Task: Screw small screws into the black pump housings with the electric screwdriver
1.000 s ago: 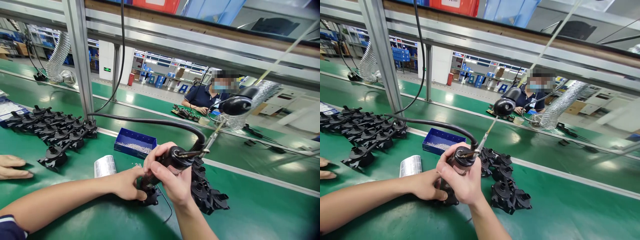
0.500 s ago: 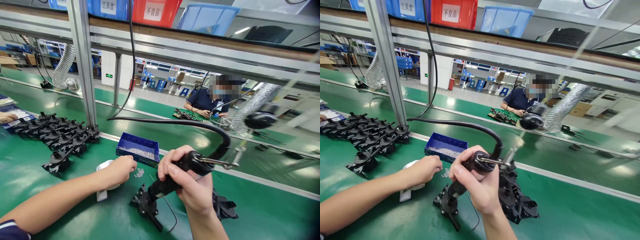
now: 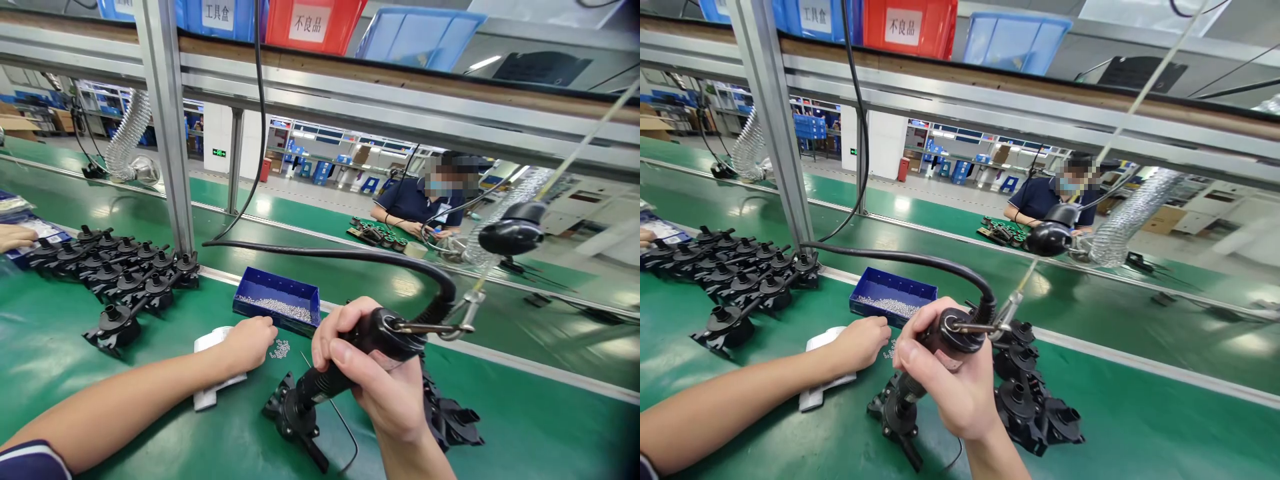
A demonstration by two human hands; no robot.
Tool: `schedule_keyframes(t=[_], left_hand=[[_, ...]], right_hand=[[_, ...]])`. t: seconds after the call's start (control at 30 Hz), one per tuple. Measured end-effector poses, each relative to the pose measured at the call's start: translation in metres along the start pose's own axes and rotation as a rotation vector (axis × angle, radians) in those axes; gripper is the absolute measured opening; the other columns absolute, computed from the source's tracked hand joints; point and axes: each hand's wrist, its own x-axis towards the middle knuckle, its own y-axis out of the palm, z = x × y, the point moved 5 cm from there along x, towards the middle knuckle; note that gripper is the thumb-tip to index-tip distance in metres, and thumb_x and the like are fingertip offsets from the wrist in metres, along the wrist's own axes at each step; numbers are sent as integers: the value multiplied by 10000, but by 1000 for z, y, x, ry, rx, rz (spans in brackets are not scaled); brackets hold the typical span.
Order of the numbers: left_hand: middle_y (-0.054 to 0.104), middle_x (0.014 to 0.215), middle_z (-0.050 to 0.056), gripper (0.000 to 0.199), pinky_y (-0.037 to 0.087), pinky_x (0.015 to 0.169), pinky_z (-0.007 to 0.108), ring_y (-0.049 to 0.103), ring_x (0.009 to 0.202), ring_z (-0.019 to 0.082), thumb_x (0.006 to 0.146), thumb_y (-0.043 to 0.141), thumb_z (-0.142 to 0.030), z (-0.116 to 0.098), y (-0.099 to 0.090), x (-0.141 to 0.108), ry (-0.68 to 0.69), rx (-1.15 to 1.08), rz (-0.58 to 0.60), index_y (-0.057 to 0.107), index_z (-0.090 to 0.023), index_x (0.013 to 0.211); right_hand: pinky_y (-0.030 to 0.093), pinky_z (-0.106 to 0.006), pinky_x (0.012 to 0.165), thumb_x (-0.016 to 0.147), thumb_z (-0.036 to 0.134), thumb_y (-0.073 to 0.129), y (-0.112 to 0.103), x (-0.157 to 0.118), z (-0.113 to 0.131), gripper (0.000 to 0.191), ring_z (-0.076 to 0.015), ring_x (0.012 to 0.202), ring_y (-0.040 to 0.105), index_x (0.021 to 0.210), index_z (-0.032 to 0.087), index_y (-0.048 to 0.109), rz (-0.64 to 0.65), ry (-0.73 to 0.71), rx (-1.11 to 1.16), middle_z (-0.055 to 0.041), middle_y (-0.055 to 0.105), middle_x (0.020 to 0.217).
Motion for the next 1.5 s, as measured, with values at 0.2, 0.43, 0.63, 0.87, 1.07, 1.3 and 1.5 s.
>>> schedule_keyframes(t=[0.2, 0.43, 0.63, 0.87, 1.07, 1.3, 1.5], left_hand=[[753, 1298, 243, 293, 592, 1005, 446, 742, 1196, 381, 941, 590, -39, -10, -10, -9, -11, 9, -14, 721, -114, 1191], [590, 610, -26, 93, 400, 498, 255, 513, 488, 153, 809, 699, -225, -19, 9, -36, -213, -896, 480, 627, -222, 750], [550, 534, -39, 183, 240, 361, 191, 382, 397, 99, 642, 810, -321, -15, 29, -32, -336, -1123, 603, 691, -212, 727], [486, 518, -64, 332, 177, 340, 163, 329, 370, 78, 622, 943, -431, -6, 23, -31, -324, -1173, 711, 765, -211, 796], [514, 542, -72, 559, 156, 360, 190, 324, 379, 80, 536, 1062, -557, -13, 8, -38, -242, -1160, 794, 775, -224, 883], [518, 517, -73, 638, 184, 389, 294, 347, 413, 106, 473, 1038, -702, -32, 5, -46, -307, -997, 465, 709, -236, 761], [449, 494, -83, 507, 145, 430, 330, 312, 419, 115, 547, 956, -639, -36, 5, -48, -312, -1032, 492, 706, -244, 744]], right_hand=[[597, -291, 609, 1046, 297, 877, 1, -1, 1, 194, -184, 667, 719, 1066, 236, 695, -43, -18, -9, -10, 704, 822], [612, -283, 649, 1057, 274, 862, 2, -2, 2, 166, -171, 684, 731, 1081, 241, 701, -30, -15, 2, -9, 713, 829], [609, -291, 624, 1037, 284, 886, 4, -2, 4, 186, -179, 654, 728, 1053, 238, 706, -54, -18, -15, -1, 698, 798], [613, -290, 620, 1022, 291, 910, 7, -3, 5, 205, -173, 644, 725, 1044, 240, 712, -65, -6, 0, 5, 707, 801], [622, -275, 630, 1032, 279, 906, 9, -3, 6, 198, -161, 660, 728, 1047, 232, 714, -54, -3, 16, 0, 717, 804], [621, -274, 628, 1051, 268, 891, 8, -5, 7, 170, -156, 668, 709, 1089, 248, 726, -32, 2, 9, -6, 740, 819], [642, -269, 630, 1014, 239, 918, 4, -1, 8, 190, -162, 666, 747, 1026, 225, 729, -133, -89, 6, 6, 712, 812]])
